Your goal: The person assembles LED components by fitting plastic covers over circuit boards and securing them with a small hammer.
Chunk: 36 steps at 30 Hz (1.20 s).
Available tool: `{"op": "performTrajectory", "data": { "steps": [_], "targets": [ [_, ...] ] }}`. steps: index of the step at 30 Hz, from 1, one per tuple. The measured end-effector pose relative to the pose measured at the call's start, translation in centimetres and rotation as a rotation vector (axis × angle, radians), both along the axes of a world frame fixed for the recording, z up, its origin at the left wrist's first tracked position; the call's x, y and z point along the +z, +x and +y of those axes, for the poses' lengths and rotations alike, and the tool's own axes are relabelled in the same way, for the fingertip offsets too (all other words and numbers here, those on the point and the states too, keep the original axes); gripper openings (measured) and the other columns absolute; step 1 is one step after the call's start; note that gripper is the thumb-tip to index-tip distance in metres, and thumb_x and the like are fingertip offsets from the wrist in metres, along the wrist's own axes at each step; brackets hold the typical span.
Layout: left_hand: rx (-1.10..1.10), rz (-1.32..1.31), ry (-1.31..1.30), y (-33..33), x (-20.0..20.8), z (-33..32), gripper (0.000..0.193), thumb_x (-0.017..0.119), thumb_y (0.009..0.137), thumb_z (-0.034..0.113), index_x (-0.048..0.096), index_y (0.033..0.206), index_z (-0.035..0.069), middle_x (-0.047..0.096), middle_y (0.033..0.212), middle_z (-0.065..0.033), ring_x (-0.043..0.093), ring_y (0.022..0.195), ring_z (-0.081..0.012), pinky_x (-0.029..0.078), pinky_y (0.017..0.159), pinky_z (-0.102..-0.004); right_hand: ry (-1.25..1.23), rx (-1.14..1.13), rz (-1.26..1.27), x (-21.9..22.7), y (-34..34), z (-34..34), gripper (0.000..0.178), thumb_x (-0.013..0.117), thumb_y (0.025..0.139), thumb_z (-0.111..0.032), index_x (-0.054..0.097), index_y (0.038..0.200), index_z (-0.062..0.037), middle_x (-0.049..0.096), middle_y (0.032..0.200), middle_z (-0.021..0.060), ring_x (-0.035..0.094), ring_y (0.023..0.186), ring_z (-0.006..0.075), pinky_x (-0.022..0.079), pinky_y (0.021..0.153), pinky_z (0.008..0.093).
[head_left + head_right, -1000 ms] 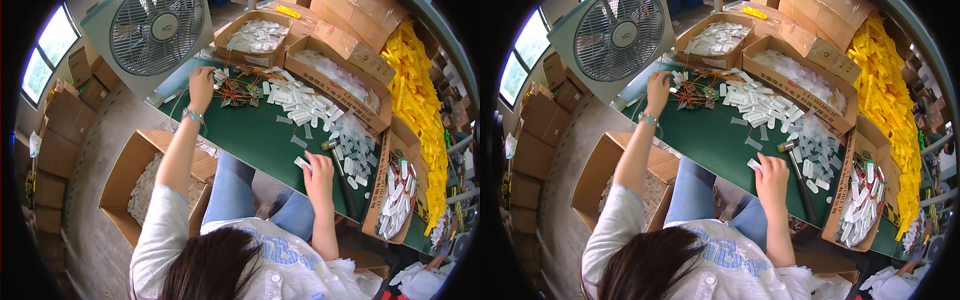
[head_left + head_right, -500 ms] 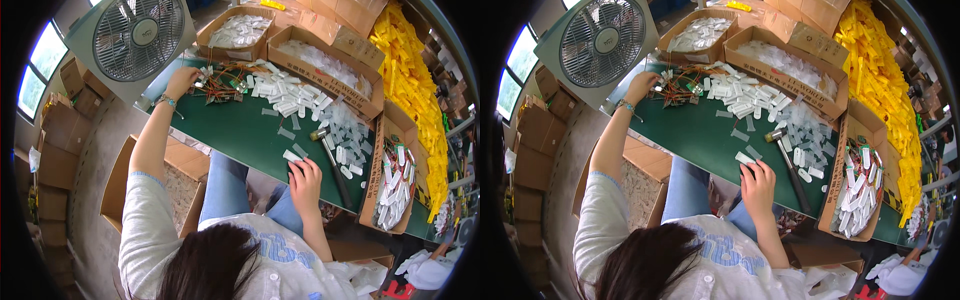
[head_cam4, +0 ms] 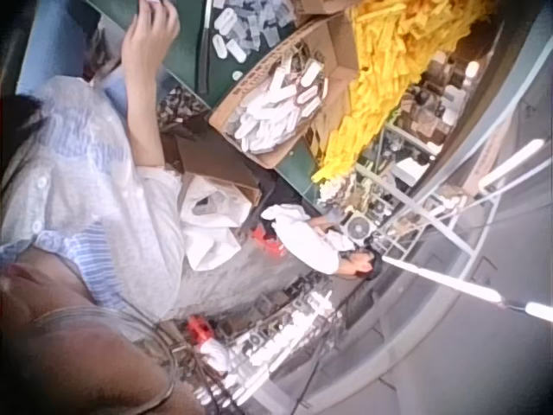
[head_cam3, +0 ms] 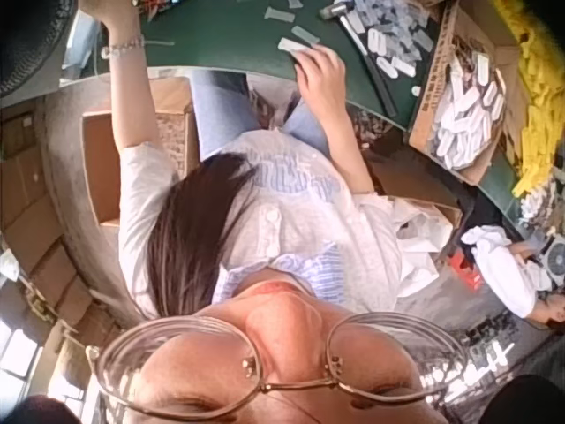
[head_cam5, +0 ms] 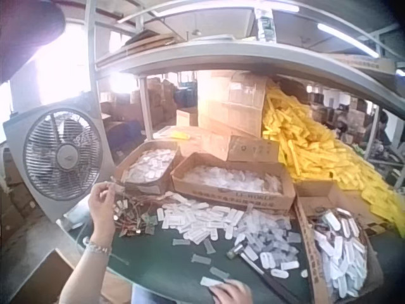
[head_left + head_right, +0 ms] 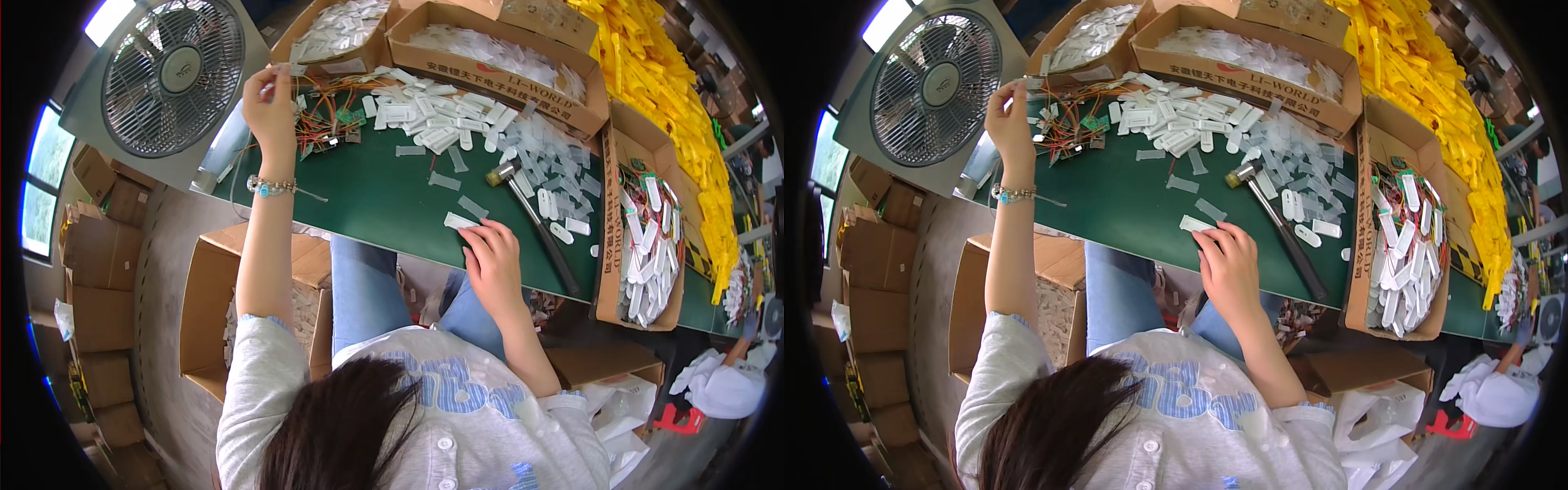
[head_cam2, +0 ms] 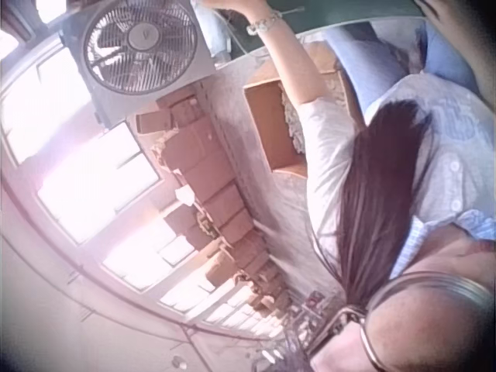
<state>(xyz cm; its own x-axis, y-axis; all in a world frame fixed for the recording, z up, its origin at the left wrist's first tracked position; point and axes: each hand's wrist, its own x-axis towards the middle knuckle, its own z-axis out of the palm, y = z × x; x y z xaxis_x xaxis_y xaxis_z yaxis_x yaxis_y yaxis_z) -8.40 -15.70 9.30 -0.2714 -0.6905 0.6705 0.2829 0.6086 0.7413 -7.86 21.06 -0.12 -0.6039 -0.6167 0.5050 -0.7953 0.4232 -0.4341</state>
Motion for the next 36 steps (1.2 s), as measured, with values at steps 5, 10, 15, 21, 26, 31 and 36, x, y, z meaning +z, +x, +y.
{"op": "performTrajectory", "data": {
  "steps": [5,10,15,21,26,31,36],
  "targets": [
    [-0.108,0.410,0.297,1.0,1.0,0.3,0.016,0.056,0.103,0.014,0.055,0.111,0.000,0.063,0.108,-0.0096,0.064,0.095,-0.0159,0.057,0.083,-0.0320,-0.016,0.011,-0.024,-0.1,0.1,0.1,0.041,0.070,0.080,-0.001,0.064,0.120,-0.0076,0.062,0.113,0.0073,0.057,0.110,0.0289,0.044,0.094,0.0448],
    [-0.302,-0.092,-0.036,3.0,0.0,5.5,0.023,0.055,0.102,0.008,0.064,0.122,0.000,0.061,0.087,-0.0011,0.058,0.076,-0.0085,0.049,0.066,-0.0238,-0.041,-0.112,0.023,-0.3,-0.1,0.0,0.050,0.073,0.078,-0.002,0.059,0.126,-0.0057,0.062,0.110,0.0086,0.058,0.105,0.0290,0.044,0.089,0.0437],
    [-0.768,-0.488,0.029,3.2,-4.6,14.6,0.022,0.068,0.087,-0.002,0.066,0.109,0.001,0.065,0.086,-0.0039,0.062,0.080,-0.0117,0.052,0.073,-0.0277,-0.009,-0.092,-0.026,-0.3,-0.9,0.0,0.053,0.073,0.077,-0.001,0.058,0.127,-0.0058,0.063,0.107,0.0075,0.059,0.100,0.0278,0.044,0.087,0.0425],
    [-0.844,-0.557,-0.473,2.8,-8.1,17.8,0.014,0.074,0.081,0.005,0.070,0.094,0.002,0.065,0.086,-0.0081,0.064,0.081,-0.0252,0.053,0.072,-0.0353,-0.051,-0.008,-0.152,0.2,-1.1,0.4,0.055,0.073,0.076,0.001,0.057,0.128,-0.0047,0.064,0.105,0.0077,0.060,0.096,0.0271,0.044,0.085,0.0419],
    [-0.855,-0.506,-0.530,2.4,-9.1,18.6,0.011,0.075,0.076,0.009,0.068,0.083,0.003,0.064,0.088,-0.0063,0.062,0.080,-0.0265,0.051,0.070,-0.0379,-0.085,0.000,-0.139,-0.4,-1.4,0.6,0.053,0.072,0.076,0.001,0.057,0.127,-0.0048,0.064,0.104,0.0075,0.059,0.095,0.0275,0.044,0.084,0.0419],
    [-0.654,-0.496,-0.726,2.9,-8.0,18.6,0.013,0.076,0.074,0.009,0.068,0.083,0.006,0.064,0.086,-0.0044,0.060,0.080,-0.0250,0.049,0.072,-0.0383,-0.090,0.024,-0.117,0.1,-1.3,0.5,0.043,0.071,0.075,0.001,0.064,0.118,-0.0062,0.063,0.100,0.0061,0.059,0.093,0.0265,0.045,0.084,0.0413],
    [-0.577,-0.566,-0.765,4.8,-7.8,17.2,0.015,0.074,0.074,0.006,0.068,0.088,0.007,0.065,0.088,-0.0037,0.061,0.083,-0.0243,0.048,0.074,-0.0389,-0.039,0.044,-0.053,-0.2,-1.0,0.8,0.035,0.070,0.072,0.003,0.072,0.106,-0.0068,0.061,0.101,0.0059,0.058,0.094,0.0258,0.046,0.084,0.0411]
  ]
}}
